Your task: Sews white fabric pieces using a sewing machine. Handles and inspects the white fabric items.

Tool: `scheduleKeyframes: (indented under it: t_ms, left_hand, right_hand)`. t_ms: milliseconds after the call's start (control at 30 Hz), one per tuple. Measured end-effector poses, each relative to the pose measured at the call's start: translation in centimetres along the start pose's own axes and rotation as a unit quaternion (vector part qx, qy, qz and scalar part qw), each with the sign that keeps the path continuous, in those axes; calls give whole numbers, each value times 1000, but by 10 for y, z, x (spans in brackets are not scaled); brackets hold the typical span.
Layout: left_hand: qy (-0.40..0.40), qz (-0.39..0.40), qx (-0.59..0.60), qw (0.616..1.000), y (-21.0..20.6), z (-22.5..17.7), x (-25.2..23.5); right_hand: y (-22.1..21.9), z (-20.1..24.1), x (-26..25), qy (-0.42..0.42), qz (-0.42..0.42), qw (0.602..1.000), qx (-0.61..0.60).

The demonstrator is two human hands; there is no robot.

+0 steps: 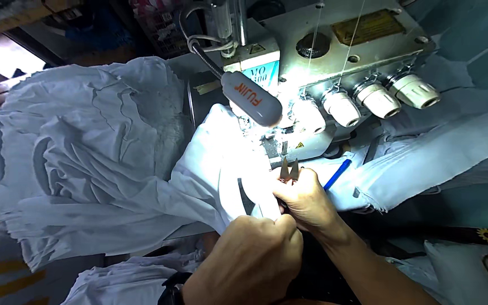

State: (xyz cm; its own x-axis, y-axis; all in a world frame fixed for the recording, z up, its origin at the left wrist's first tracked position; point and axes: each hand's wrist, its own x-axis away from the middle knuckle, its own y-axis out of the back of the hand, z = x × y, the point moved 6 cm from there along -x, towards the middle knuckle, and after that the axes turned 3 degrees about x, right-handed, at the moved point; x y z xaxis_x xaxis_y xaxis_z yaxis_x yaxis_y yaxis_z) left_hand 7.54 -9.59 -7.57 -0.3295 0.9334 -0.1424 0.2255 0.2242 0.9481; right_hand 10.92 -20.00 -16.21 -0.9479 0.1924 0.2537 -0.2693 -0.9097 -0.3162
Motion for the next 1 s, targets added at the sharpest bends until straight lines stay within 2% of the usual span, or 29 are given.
scheduleKeyframes:
  t_ms: [133,267,300,367,433,500,567,667,767,867,1000]
  left_hand:
    - [28,-28,-47,998,5,12,-4]
    - [121,-100,-168,973,18,-15,-3]
    - [139,-111,-180,967,21,-23,-1]
    - [153,-139,-182,961,21,-31,4]
    - [158,-160,-172,959,16,-31,5]
    - [166,-165,-175,956,11,-26,4]
    - [167,-157,-183,956,7,-18,1]
    - [158,-155,-195,956,6,-3,-4]
    - [156,-151,-211,953,8,7,-9]
    - [156,-151,-225,950,11,17,-13]
    - [162,-150,-237,946,15,27,-20]
  right_hand:
    - [1,-2,2,2,-24,999,-21]
    - [8,-7,6,71,-71,995,-16]
    - [8,-11,7,78,-62,995,11]
    - [1,-24,9,56,9,997,58]
    - [-10,-31,15,-26,109,994,4]
    - [-20,-30,23,-103,167,977,-81]
    - [-26,-33,28,-165,157,967,-112]
    - [-32,-38,30,-199,169,961,-96]
    - [-38,-29,29,-180,177,967,-15]
    - [-44,-22,28,-168,172,969,-57]
    - [-52,-34,24,-142,221,961,-90]
